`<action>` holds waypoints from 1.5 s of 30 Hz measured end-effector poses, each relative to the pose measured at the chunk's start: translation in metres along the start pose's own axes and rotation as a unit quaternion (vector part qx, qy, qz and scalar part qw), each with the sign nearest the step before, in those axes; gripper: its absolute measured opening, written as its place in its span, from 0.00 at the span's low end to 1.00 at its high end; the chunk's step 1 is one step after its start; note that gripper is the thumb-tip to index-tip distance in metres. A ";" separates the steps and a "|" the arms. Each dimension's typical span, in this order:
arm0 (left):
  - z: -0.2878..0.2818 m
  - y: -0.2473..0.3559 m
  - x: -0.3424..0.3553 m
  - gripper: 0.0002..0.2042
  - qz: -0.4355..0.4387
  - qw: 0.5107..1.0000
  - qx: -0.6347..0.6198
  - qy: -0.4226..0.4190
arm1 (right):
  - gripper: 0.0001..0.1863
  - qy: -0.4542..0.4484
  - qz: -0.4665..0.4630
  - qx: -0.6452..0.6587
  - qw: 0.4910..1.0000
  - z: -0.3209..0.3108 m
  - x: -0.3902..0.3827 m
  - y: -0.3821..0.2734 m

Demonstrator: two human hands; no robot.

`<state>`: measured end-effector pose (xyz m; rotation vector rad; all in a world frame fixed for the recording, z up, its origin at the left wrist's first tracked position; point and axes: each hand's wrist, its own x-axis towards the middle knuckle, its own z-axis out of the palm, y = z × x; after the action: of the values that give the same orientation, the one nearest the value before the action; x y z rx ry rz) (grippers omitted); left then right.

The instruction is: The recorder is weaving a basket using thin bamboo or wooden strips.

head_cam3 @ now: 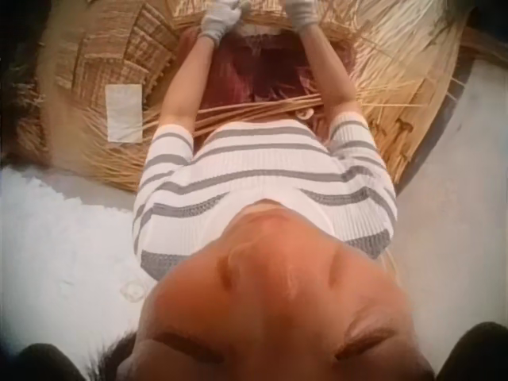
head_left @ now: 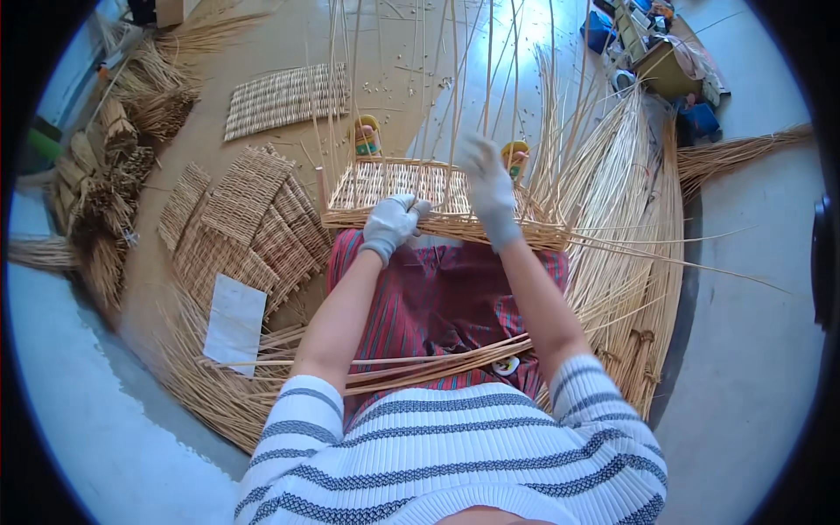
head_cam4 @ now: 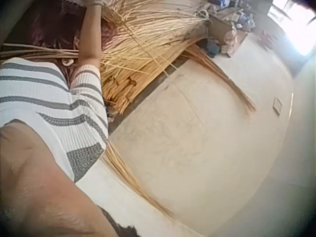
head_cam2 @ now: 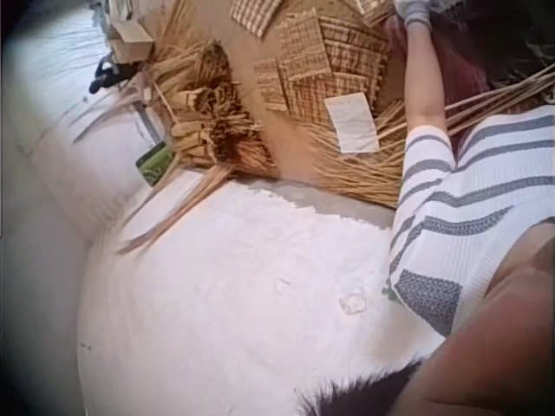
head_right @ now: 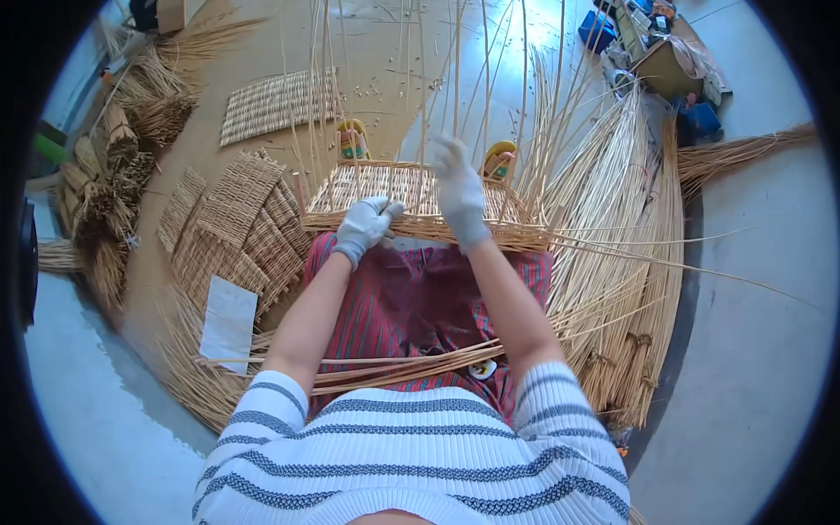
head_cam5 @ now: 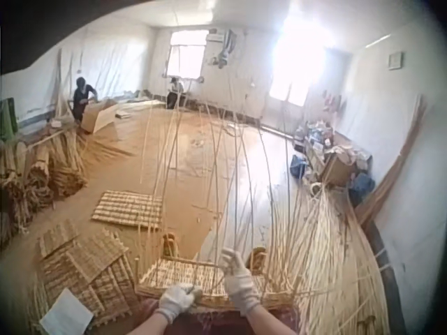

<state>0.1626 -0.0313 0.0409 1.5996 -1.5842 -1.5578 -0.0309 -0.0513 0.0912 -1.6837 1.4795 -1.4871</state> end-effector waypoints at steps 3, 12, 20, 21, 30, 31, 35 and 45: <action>0.007 -0.020 0.005 0.22 -0.018 0.999 -0.036 0.034 | 0.15 -0.033 -0.228 -0.295 0.927 0.026 0.043 0.000; 0.012 0.000 0.019 0.27 0.062 0.984 0.106 0.132 | 0.11 0.095 0.122 0.098 0.983 -0.048 -0.118 0.075; 0.017 0.029 0.004 0.25 0.039 0.955 0.103 0.276 | 0.08 0.146 0.241 0.178 0.943 -0.089 -0.092 0.055; 0.020 0.028 0.003 0.22 0.039 0.936 0.081 0.340 | 0.11 0.157 0.272 0.221 0.923 -0.106 -0.091 0.062; 0.095 0.055 0.018 0.27 -0.097 0.992 0.020 -0.072 | 0.32 -0.005 0.070 -0.003 0.998 -0.092 -0.013 0.044; 0.094 0.056 0.018 0.28 -0.113 0.992 0.005 -0.059 | 0.36 -0.016 -0.053 -0.141 0.989 -0.072 0.016 0.045; 0.088 0.053 0.014 0.27 -0.028 0.999 -0.016 -0.044 | 0.44 -0.240 0.079 -0.316 0.914 -0.052 0.069 0.064; 0.098 0.055 0.010 0.28 -0.071 0.997 -0.009 -0.012 | 0.41 0.041 -0.083 -0.195 0.976 -0.013 0.064 0.114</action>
<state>0.0516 -0.0157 0.0553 1.7227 -1.4919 -1.6640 -0.0992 -0.1417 0.0244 -2.0349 1.8075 -1.4321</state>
